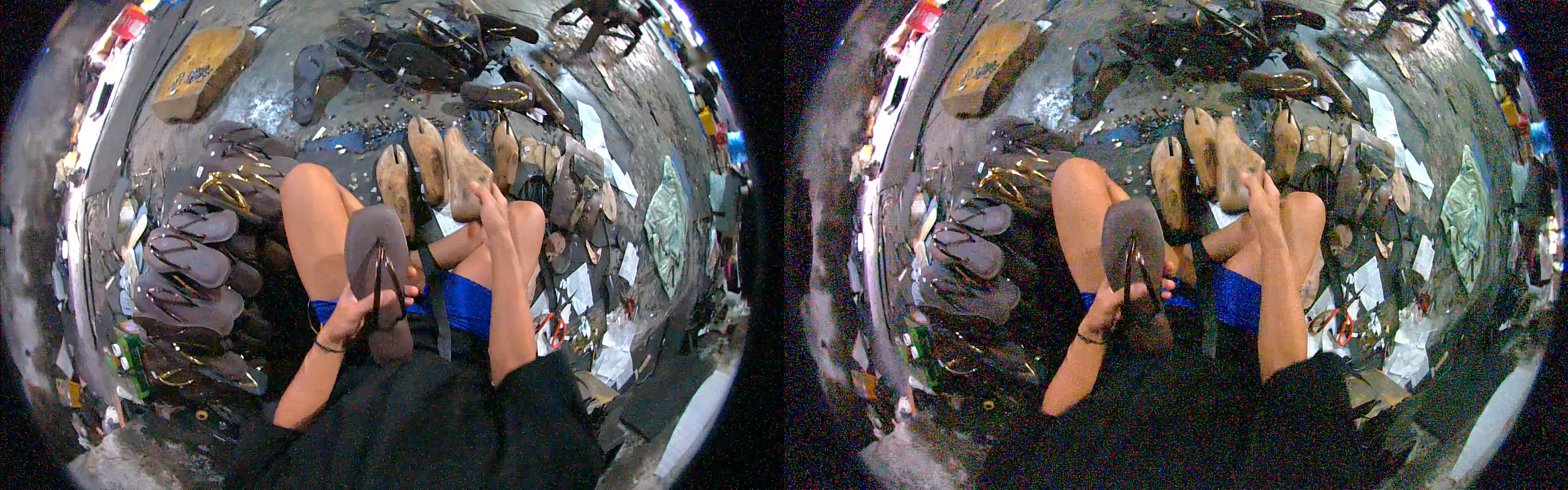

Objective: The person sits on the floor and repeatedly picks up flip-flop soles and straps, then presses the straps into the soles to assemble them. The person handles multiple flip-flops one at a time, turning them over and pressing the straps into place.

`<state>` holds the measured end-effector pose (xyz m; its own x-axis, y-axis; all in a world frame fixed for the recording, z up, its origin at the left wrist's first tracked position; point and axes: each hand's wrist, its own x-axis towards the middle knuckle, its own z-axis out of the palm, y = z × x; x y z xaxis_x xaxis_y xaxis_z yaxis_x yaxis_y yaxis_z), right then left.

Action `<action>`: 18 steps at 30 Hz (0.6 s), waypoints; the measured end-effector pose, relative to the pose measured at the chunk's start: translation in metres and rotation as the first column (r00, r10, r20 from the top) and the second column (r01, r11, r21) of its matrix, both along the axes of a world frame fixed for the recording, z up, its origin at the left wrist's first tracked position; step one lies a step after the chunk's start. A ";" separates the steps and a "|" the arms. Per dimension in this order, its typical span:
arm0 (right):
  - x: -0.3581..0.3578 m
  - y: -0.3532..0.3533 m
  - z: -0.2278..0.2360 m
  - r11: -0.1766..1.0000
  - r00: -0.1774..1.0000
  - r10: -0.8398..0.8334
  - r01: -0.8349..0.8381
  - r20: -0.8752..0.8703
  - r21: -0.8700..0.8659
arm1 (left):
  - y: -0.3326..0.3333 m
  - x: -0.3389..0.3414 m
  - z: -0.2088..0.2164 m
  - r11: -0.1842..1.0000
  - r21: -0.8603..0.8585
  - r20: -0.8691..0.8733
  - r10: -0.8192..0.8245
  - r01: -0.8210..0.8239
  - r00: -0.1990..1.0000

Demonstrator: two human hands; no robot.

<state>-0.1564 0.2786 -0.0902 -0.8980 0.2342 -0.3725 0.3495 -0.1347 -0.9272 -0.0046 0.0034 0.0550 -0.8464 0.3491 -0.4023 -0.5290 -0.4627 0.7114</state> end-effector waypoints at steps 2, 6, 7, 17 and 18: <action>0.059 -0.019 0.088 0.912 0.997 0.077 -0.063 0.018 -0.406 | -0.007 -0.005 -0.010 0.987 0.118 0.006 0.112 -0.112 0.994; 0.146 -0.033 0.196 0.624 0.870 0.494 -0.350 0.005 -0.698 | -0.028 -0.027 -0.036 0.961 -0.227 0.061 0.179 -0.161 0.982; 0.165 -0.037 0.209 0.655 0.866 0.477 -0.234 0.153 -0.718 | -0.026 -0.031 -0.039 0.949 -0.186 -0.013 0.256 -0.254 0.967; 0.183 -0.115 0.195 0.576 0.764 0.645 -0.487 0.001 0.656 | 0.009 0.008 -0.037 0.907 -0.082 0.144 0.421 -0.413 0.896; 0.182 -0.121 0.190 0.590 0.774 0.631 -0.442 -0.045 0.676 | 0.009 0.012 -0.039 0.896 -0.079 0.166 0.444 -0.437 0.880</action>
